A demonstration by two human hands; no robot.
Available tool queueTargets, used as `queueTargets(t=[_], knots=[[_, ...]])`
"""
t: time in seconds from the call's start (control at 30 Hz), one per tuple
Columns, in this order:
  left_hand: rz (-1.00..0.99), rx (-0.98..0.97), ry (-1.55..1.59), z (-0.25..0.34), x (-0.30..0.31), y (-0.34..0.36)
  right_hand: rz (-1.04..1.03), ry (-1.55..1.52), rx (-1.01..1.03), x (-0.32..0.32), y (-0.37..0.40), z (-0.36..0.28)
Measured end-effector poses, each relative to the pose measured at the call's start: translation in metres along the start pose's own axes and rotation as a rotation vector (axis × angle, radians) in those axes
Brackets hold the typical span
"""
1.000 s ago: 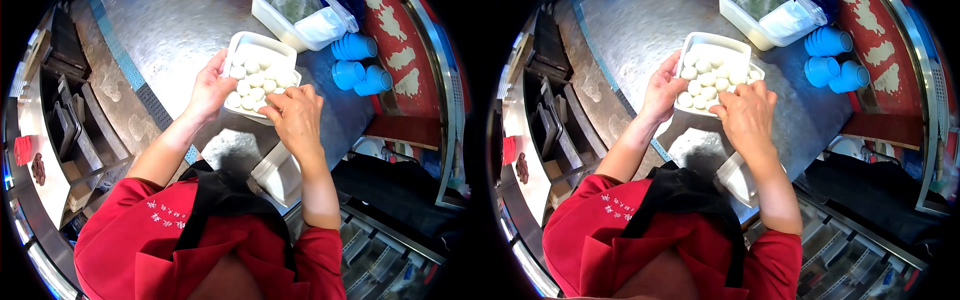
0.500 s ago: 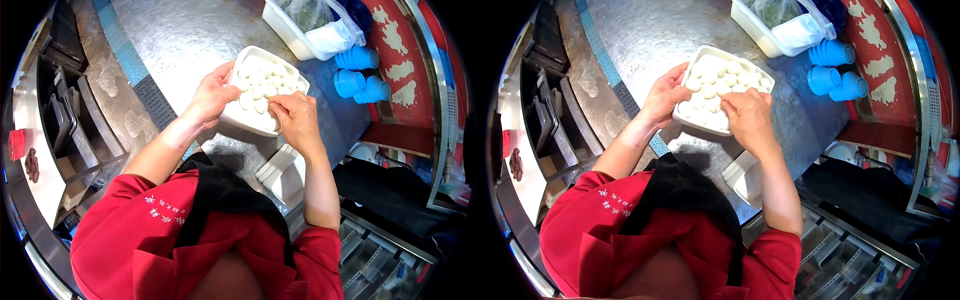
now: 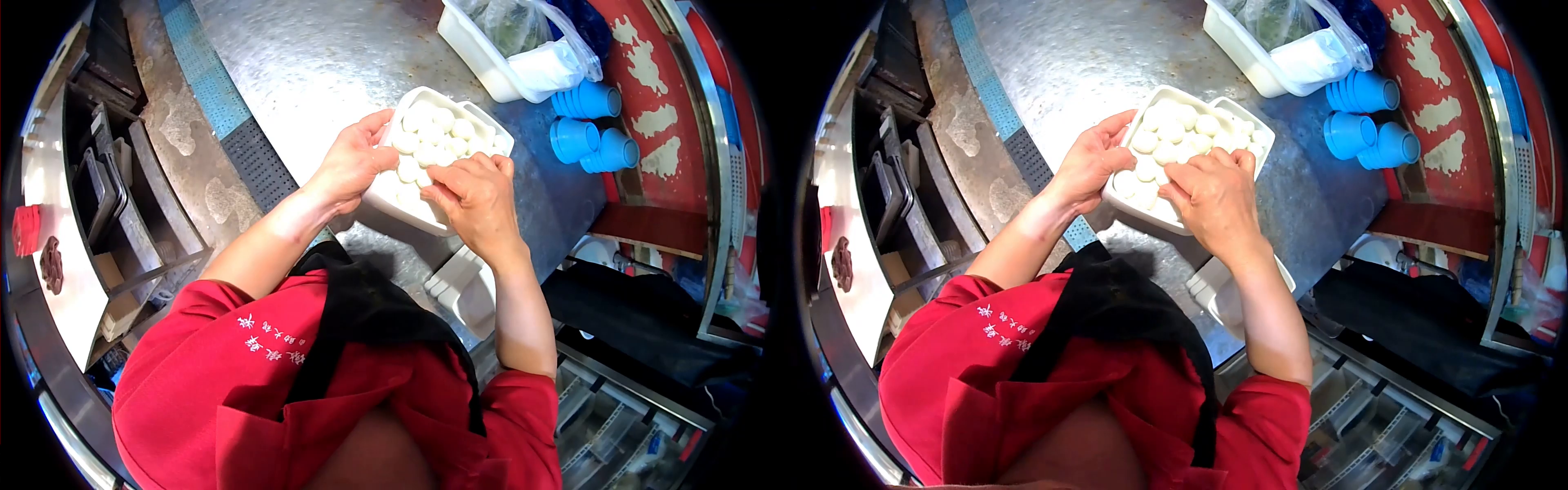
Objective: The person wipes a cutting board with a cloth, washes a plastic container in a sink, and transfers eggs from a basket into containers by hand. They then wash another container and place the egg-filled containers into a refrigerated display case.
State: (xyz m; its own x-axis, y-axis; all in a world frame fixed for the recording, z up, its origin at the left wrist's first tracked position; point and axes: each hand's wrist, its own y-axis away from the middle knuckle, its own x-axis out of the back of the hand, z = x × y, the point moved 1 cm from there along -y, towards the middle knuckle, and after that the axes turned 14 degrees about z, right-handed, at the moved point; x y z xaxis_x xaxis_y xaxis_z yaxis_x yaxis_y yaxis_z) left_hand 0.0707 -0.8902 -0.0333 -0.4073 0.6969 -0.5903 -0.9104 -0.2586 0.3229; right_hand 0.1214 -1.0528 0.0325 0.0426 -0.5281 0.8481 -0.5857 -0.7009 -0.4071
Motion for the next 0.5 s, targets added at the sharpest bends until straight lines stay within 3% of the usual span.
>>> queueTargets(t=[0.27,0.33,0.4,0.43,0.5], knots=[[-0.027,0.026,-0.036,0.001,0.001,0.01,0.222,-0.098,0.031,0.002,0.011,0.002],[0.004,0.037,-0.021,0.002,0.005,0.011,0.41,-0.163,-0.094,0.037,0.013,0.013],[0.02,0.043,-0.036,0.005,0.016,0.011,0.498,-0.309,-0.526,0.094,0.02,0.023],[0.058,0.037,-0.049,0.006,0.02,0.011,0.513,-0.394,-0.569,0.122,0.034,0.037],[0.101,0.023,-0.069,0.012,0.027,0.012,0.575,-0.698,-0.462,0.155,0.075,0.071]])
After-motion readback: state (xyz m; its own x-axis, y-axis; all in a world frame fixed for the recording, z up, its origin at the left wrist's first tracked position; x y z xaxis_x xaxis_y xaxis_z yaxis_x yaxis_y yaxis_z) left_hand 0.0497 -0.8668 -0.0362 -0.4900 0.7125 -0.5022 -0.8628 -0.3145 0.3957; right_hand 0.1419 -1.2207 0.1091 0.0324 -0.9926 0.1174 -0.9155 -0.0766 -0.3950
